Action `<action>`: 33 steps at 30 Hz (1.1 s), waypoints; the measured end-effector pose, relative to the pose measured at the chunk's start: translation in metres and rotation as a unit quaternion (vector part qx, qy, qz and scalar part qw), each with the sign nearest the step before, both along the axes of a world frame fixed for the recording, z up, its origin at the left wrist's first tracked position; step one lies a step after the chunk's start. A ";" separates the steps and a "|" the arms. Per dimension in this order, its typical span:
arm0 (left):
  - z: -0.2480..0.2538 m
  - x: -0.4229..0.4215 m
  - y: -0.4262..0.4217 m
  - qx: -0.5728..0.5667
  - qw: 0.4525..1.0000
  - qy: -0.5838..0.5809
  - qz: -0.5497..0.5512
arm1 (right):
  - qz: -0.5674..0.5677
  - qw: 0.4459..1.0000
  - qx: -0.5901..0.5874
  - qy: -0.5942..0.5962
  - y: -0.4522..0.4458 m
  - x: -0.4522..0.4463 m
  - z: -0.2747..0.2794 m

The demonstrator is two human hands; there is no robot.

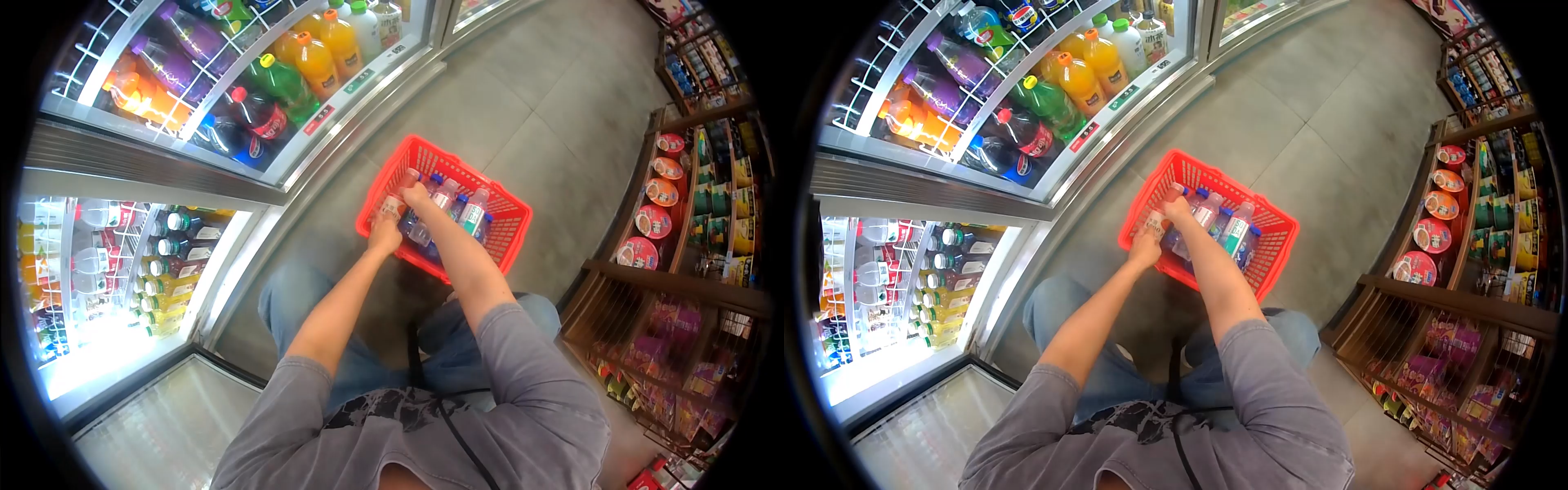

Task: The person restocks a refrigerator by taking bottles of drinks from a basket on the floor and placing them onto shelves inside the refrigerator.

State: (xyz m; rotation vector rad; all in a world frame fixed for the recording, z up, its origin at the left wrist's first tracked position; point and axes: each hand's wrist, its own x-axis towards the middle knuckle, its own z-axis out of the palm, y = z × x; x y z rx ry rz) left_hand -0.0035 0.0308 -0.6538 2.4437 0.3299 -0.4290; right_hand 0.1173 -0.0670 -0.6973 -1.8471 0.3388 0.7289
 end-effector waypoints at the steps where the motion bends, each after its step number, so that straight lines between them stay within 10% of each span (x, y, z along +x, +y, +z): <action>1: -0.004 0.003 0.004 -0.004 1.000 0.016 0.007 | 0.001 1.000 0.001 0.000 0.000 -0.002 -0.004; 11: 0.000 0.013 0.008 -0.003 0.990 0.144 0.015 | -0.051 0.998 0.006 -0.025 -0.003 0.001 -0.034; 20: -0.042 0.012 0.017 -0.103 0.992 0.058 0.050 | -0.083 0.983 0.162 -0.034 -0.052 -0.006 0.026; 23: 0.006 0.006 0.014 0.026 0.997 -0.036 -0.060 | -0.111 0.970 0.216 -0.004 -0.075 0.001 0.084; 25: 0.030 0.006 0.011 -0.283 0.959 -0.015 -0.012 | -0.138 0.979 0.148 0.011 -0.085 0.003 0.130; 33: 0.105 -0.003 -0.026 -0.481 0.873 -0.049 0.059 | -0.106 0.984 0.136 -0.051 -0.099 0.002 0.196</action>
